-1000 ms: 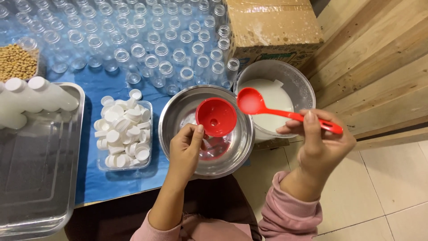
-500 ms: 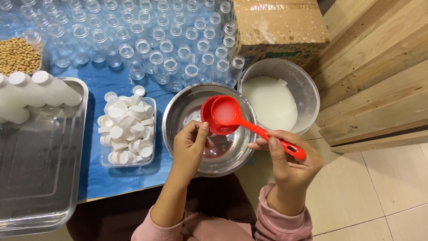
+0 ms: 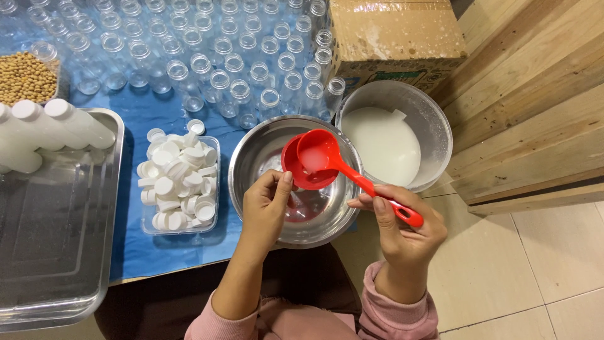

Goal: The person scoops a white liquid from a large bucket using a red ladle and pours it into small clear plastic bottles through a red funnel. They then secure the bottles with white caps and place them on a metal tray.

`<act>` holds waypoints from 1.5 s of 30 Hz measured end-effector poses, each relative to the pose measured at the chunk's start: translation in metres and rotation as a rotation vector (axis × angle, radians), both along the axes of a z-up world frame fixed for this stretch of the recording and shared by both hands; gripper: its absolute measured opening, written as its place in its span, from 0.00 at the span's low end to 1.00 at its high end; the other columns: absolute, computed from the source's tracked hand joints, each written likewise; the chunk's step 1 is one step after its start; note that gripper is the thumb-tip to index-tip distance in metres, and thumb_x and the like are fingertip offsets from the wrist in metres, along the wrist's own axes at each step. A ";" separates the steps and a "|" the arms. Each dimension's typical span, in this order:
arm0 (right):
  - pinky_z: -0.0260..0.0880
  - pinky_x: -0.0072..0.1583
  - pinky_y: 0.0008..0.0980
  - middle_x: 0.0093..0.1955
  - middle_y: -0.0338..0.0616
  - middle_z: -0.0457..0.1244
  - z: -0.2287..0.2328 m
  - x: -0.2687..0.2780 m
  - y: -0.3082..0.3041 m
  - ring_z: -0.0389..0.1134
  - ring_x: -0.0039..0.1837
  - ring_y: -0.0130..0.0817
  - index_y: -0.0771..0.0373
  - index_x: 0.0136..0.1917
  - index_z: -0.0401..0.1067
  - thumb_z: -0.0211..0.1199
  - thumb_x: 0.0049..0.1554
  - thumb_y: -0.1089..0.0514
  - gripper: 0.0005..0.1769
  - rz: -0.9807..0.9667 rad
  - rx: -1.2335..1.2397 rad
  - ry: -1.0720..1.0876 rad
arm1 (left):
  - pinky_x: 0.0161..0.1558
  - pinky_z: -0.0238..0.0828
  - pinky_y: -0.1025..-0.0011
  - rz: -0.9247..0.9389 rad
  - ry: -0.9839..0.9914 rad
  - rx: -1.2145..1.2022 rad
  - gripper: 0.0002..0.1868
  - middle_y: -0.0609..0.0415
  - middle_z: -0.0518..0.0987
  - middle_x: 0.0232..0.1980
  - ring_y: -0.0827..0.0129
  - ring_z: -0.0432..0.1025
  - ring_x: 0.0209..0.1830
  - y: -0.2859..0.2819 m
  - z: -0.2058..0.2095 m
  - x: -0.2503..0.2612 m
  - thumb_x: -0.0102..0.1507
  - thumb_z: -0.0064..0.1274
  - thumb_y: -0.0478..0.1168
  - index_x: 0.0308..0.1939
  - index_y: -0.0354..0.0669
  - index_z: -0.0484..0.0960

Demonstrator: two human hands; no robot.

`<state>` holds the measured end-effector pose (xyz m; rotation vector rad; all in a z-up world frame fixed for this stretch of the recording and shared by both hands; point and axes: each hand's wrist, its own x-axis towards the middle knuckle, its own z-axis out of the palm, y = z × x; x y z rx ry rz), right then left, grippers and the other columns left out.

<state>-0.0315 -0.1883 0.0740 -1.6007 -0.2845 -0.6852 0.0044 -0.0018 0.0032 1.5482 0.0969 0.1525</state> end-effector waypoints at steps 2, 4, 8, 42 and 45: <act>0.81 0.46 0.52 0.37 0.69 0.69 0.008 -0.001 0.001 0.77 0.41 0.54 0.81 0.48 0.72 0.61 0.59 0.70 0.07 -0.002 -0.007 -0.009 | 0.26 0.66 0.73 0.002 0.000 0.001 0.18 0.48 0.76 0.16 0.70 0.66 0.18 0.000 0.002 0.000 0.71 0.51 0.48 0.31 0.42 0.84; 0.81 0.46 0.52 0.37 0.69 0.69 0.013 -0.001 0.001 0.77 0.41 0.55 0.82 0.48 0.71 0.61 0.59 0.71 0.07 -0.004 -0.014 -0.017 | 0.26 0.66 0.73 0.003 0.002 0.003 0.19 0.49 0.76 0.16 0.70 0.66 0.18 0.000 0.004 -0.001 0.71 0.51 0.48 0.30 0.42 0.84; 0.81 0.47 0.53 0.38 0.70 0.68 0.021 0.001 0.000 0.76 0.41 0.56 0.83 0.48 0.70 0.60 0.59 0.71 0.08 0.005 -0.029 -0.081 | 0.26 0.66 0.74 0.007 -0.003 0.002 0.18 0.48 0.76 0.16 0.70 0.67 0.18 -0.001 0.009 -0.001 0.71 0.52 0.48 0.30 0.42 0.84; 0.78 0.44 0.38 0.37 0.62 0.69 0.009 0.001 -0.017 0.75 0.36 0.47 0.74 0.43 0.80 0.65 0.53 0.69 0.05 0.158 -0.239 -0.248 | 0.28 0.66 0.75 0.031 -0.171 -0.066 0.19 0.50 0.74 0.15 0.71 0.64 0.19 -0.007 0.020 -0.007 0.72 0.49 0.44 0.27 0.41 0.80; 0.79 0.45 0.42 0.37 0.64 0.69 0.003 0.000 -0.019 0.75 0.37 0.49 0.76 0.43 0.78 0.65 0.55 0.68 0.06 0.134 -0.192 -0.261 | 0.28 0.66 0.75 0.040 -0.175 -0.069 0.19 0.51 0.74 0.15 0.72 0.64 0.20 -0.007 0.020 -0.006 0.72 0.50 0.44 0.27 0.42 0.80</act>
